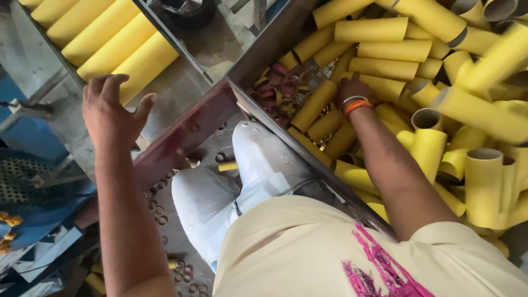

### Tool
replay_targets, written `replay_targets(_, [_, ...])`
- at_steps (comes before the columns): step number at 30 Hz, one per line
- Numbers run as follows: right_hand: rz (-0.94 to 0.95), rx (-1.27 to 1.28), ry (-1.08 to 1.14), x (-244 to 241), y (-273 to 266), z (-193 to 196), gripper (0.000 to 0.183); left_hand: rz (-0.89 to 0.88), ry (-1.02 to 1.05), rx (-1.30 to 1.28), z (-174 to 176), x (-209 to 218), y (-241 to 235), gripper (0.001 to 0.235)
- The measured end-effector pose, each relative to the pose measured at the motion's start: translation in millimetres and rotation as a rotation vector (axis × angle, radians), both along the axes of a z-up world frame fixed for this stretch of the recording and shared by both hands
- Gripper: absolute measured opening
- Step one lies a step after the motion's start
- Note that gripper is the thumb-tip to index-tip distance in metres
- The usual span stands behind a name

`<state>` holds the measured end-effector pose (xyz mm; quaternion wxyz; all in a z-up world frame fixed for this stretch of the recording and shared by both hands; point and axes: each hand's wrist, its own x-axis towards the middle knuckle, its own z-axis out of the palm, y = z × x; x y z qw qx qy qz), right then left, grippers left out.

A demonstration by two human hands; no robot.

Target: The person repeatedly picks up yellow cylindrical objects from a metal bin and places them onto a conveyor belt. The action is continuous and repetitive, involving handling the cylinders one or two at a time.

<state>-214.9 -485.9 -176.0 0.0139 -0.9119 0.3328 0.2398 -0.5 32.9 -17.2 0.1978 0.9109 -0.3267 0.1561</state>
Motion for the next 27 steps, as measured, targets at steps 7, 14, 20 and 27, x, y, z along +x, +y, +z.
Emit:
replay_targets(7, [0.026, 0.076, -0.383, -22, -29, -55, 0.05, -0.015, -0.027, 0.001, 6, 1, -4, 0.05])
replay_targets(14, [0.204, 0.292, -0.272, 27, -54, -110, 0.066, 0.015, -0.017, -0.045, 9, -1, -6, 0.048])
replay_targets(20, [0.345, 0.315, -0.469, 37, -60, -57, 0.049, 0.047, 0.064, -0.175, 10, -2, -13, 0.03])
replay_targets(27, [0.206, 0.463, -0.897, 15, -38, 169, 0.017, 0.027, -0.015, -0.329, -2, 5, -17, 0.01])
